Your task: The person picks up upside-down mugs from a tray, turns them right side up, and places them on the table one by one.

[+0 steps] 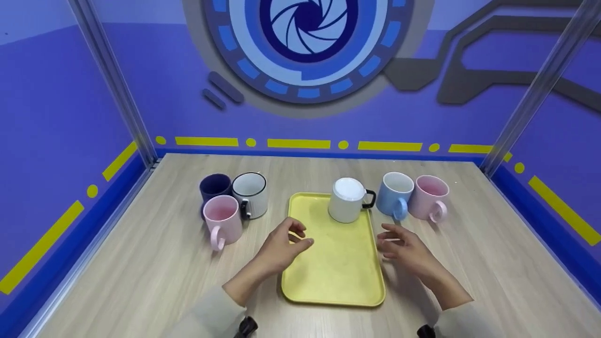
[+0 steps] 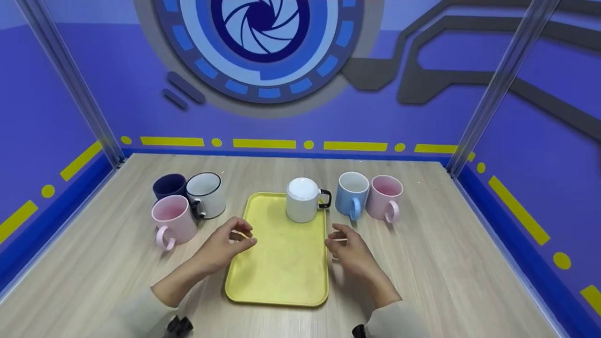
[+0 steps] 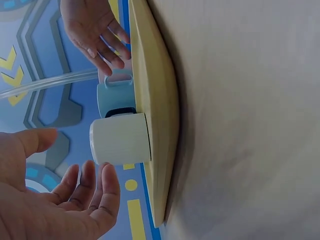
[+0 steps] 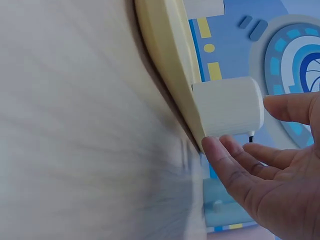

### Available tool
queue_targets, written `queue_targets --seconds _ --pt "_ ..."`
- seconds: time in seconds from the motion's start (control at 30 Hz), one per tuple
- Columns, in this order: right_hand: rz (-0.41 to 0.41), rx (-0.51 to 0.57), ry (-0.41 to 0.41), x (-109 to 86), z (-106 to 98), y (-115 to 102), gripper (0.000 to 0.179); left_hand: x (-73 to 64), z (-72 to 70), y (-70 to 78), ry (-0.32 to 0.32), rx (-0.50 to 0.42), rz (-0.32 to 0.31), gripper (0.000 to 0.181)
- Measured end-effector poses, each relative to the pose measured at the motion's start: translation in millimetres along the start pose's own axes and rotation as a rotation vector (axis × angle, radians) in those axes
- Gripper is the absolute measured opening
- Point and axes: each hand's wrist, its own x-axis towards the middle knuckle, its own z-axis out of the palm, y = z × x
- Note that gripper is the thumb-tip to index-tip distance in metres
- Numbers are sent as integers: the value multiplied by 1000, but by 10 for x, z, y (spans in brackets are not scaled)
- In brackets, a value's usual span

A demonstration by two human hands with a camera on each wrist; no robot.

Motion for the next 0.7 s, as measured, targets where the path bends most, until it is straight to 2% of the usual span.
queue_targets --seconds 0.3,0.43,0.7 --pt "-29 47 12 162 7 -17 65 276 153 125 -35 1 -45 39" --pt "-50 89 -11 241 8 -27 69 418 211 187 -59 6 -84 50" --pt "-75 24 -32 418 -16 -7 76 664 325 215 -105 15 -159 70"
